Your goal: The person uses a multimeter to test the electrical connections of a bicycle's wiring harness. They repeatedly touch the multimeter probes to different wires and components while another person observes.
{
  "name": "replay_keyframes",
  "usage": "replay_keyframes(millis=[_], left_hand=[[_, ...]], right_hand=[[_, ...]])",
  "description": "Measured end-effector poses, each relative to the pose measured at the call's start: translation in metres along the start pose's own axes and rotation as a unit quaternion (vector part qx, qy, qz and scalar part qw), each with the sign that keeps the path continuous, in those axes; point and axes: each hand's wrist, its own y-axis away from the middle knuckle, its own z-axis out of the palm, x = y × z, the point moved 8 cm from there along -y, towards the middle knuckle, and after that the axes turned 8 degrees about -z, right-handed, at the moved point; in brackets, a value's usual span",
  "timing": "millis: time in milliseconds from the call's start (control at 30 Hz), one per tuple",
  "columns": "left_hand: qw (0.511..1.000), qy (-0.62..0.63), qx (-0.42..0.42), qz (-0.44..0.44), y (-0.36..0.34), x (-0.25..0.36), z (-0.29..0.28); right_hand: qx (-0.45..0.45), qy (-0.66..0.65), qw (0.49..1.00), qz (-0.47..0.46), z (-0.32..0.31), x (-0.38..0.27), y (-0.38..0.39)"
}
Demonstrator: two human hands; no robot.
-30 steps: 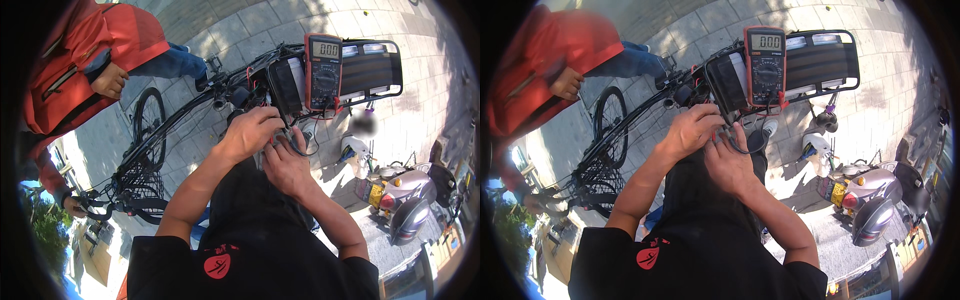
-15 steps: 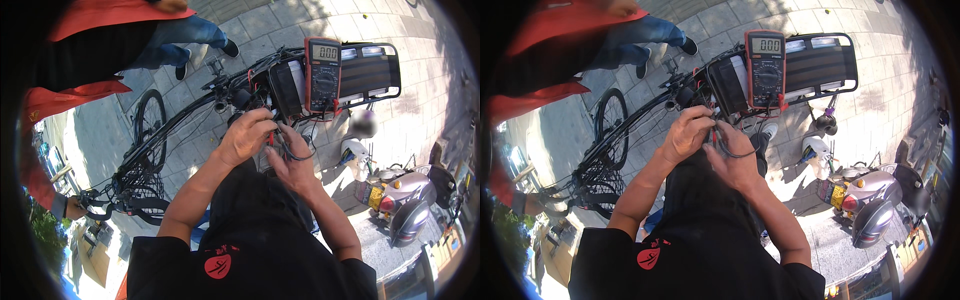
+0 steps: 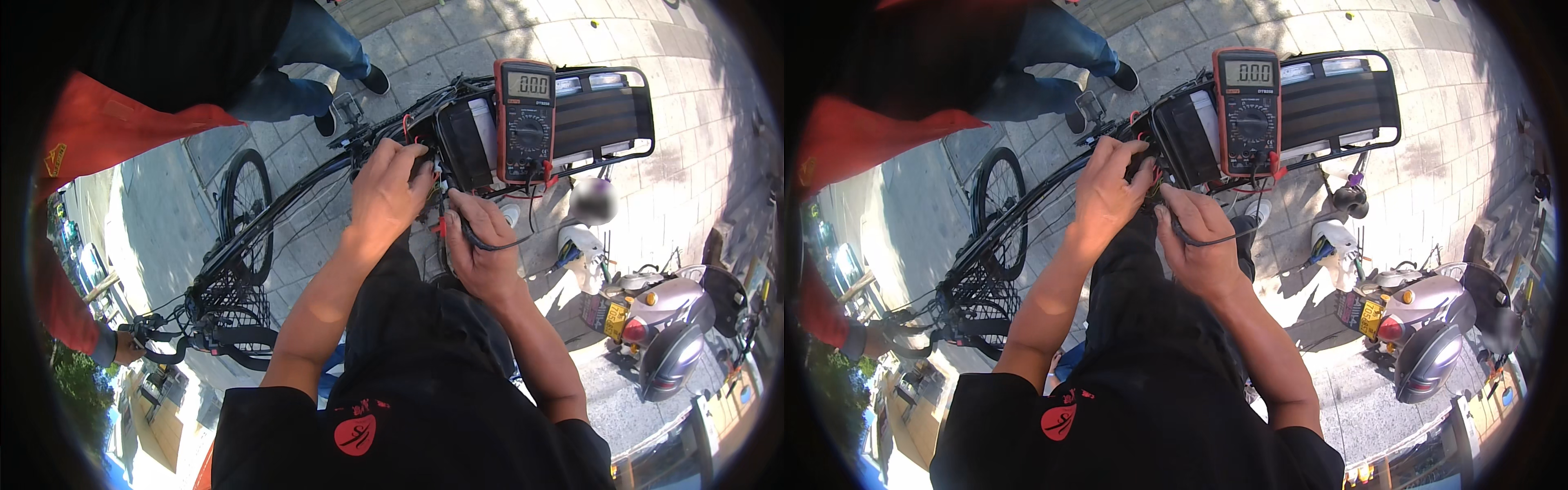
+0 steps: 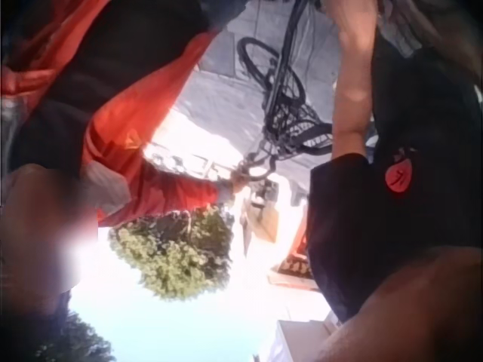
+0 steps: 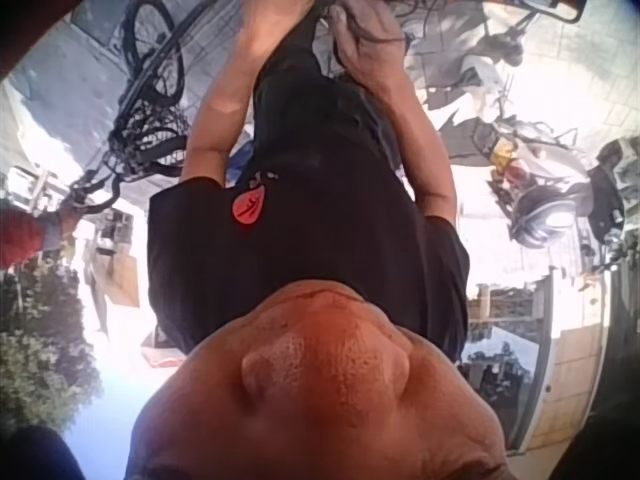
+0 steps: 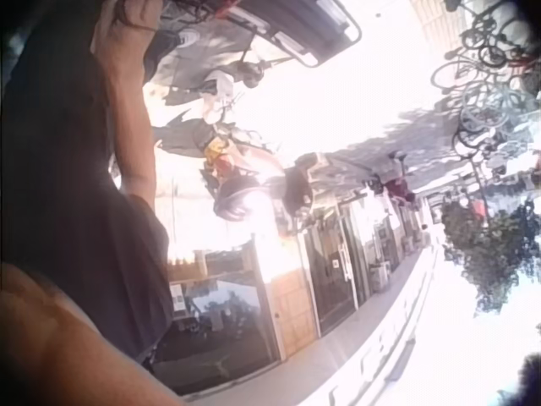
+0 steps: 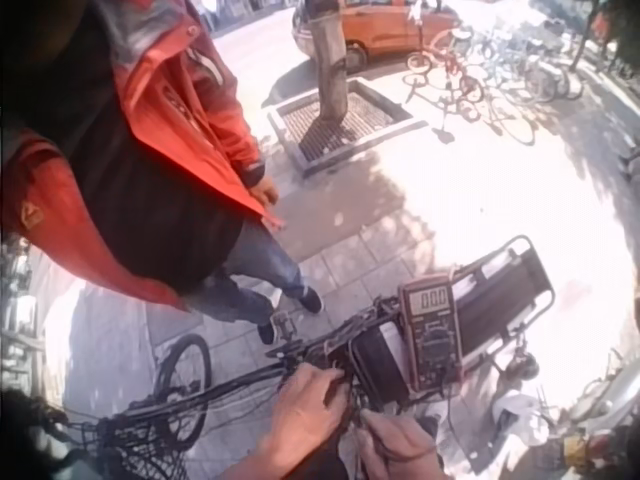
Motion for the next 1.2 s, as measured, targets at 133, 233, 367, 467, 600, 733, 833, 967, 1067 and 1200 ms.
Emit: replay_keyframes(millis=[133, 233, 367, 467, 600, 733, 833, 967, 1067, 1200], left_hand=[[0.998, -0.041, -0.004, -0.038, -0.003, -0.003, 0.008], [0.995, -0.062, -0.005, -0.073, -0.004, -0.006, 0.013], [0.994, -0.081, -0.008, -0.072, -0.009, -0.008, 0.017], [0.993, -0.081, -0.017, -0.078, -0.009, -0.01, 0.018], [0.996, -0.05, -0.002, -0.073, -0.008, -0.017, 0.019], [0.997, -0.042, 0.003, -0.059, -0.007, -0.017, 0.018], [0.998, -0.025, 0.003, -0.054, -0.007, -0.018, 0.019], [0.998, -0.015, 0.001, -0.053, -0.008, -0.017, 0.018], [0.998, -0.011, -0.004, -0.058, -0.007, -0.017, 0.018], [0.998, -0.008, -0.005, -0.06, -0.007, -0.018, 0.019]], right_hand=[[0.0, -0.002, 1.0, 0.006, 0.003, 0.002, -0.001], [0.001, -0.001, 1.0, 0.017, 0.005, 0.005, -0.001], [0.005, 0.001, 1.0, 0.019, 0.006, 0.006, -0.002], [0.003, 0.0, 1.0, 0.017, 0.004, 0.006, -0.003], [-0.005, 0.008, 1.0, 0.01, 0.005, 0.005, -0.003], [-0.002, 0.007, 1.0, 0.0, 0.005, 0.004, -0.003], [-0.002, 0.003, 1.0, 0.0, 0.007, 0.004, -0.004], [-0.007, 0.006, 1.0, -0.003, 0.008, 0.005, -0.005], [-0.008, 0.014, 1.0, -0.005, 0.008, 0.006, -0.005], [-0.006, 0.017, 1.0, -0.015, 0.008, 0.004, -0.007]])
